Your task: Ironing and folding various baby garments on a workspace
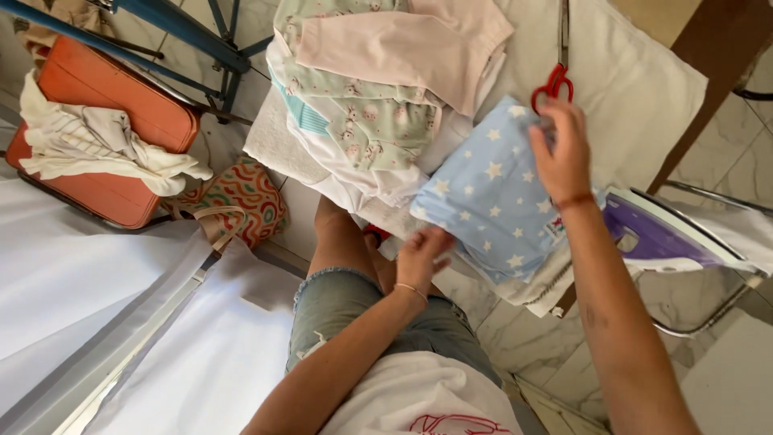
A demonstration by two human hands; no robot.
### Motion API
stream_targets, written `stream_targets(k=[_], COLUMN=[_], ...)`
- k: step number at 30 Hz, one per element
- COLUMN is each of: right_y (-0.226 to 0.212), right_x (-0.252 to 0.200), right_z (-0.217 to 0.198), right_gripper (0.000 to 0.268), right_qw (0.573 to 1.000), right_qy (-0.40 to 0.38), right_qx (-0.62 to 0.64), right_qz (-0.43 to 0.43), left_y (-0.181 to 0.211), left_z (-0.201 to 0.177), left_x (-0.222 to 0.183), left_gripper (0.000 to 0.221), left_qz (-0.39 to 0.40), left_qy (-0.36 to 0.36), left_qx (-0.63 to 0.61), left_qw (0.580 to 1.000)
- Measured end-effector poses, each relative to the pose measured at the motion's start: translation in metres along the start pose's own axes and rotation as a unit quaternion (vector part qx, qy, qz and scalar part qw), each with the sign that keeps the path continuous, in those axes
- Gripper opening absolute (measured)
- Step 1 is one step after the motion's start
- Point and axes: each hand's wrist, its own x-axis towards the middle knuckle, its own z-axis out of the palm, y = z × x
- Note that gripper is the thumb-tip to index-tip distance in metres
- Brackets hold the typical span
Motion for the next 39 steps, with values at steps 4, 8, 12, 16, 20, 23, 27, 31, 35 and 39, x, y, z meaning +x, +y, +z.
stream_targets(k=[4,8,12,16,20,23,27,31,35,39], right_y=[0.028,0.044,0.054,0.062,0.063,0.037,-0.017,-0.039,-0.059,-0.046], right_x=[-0.067,-0.095,-0.089,-0.085,-0.083,-0.074,-0.104,-0.165,-0.199,-0.206], right_z=[-0.019,-0.024,-0.015,-0.011,0.010,0.003,-0.002,0.002,0.003,0.012], right_gripper=[0.020,0.019,0.013,0.005,0.005,0.014,0.023,0.025,0.025,0.028], right_qw=[0.992,0.987,0.990,0.986,0.982,0.979,0.985,0.944,0.721,0.694], right_qy=[0.011,0.026,0.054,0.083,0.086,0.119,0.093,0.173,0.150,0.177], right_qx=[-0.048,-0.052,-0.058,-0.110,-0.123,-0.147,-0.130,-0.026,0.301,0.323], right_qz=[0.112,0.150,0.117,0.095,0.112,0.080,0.062,0.278,0.606,0.618], left_y=[-0.022,-0.029,-0.033,-0.046,-0.065,-0.053,-0.025,-0.013,-0.037,-0.053], left_z=[0.000,0.006,0.009,-0.002,-0.010,-0.006,-0.007,-0.006,-0.008,-0.002], left_x=[0.006,0.007,0.008,0.009,0.026,0.020,0.009,0.020,0.018,0.017], left_gripper=[0.027,0.029,0.024,0.016,0.012,0.017,0.025,0.014,0.020,0.027], left_qz=[0.023,0.062,0.100,0.101,0.065,0.025,0.066,0.049,-0.016,-0.039], left_qy=[-0.088,-0.040,-0.026,-0.017,-0.021,-0.025,-0.003,-0.029,-0.078,-0.123], left_qx=[0.121,0.161,0.187,0.193,0.165,0.162,0.139,0.076,0.104,0.206], left_qw=[0.988,0.984,0.977,0.976,0.984,0.986,0.988,0.995,0.991,0.970])
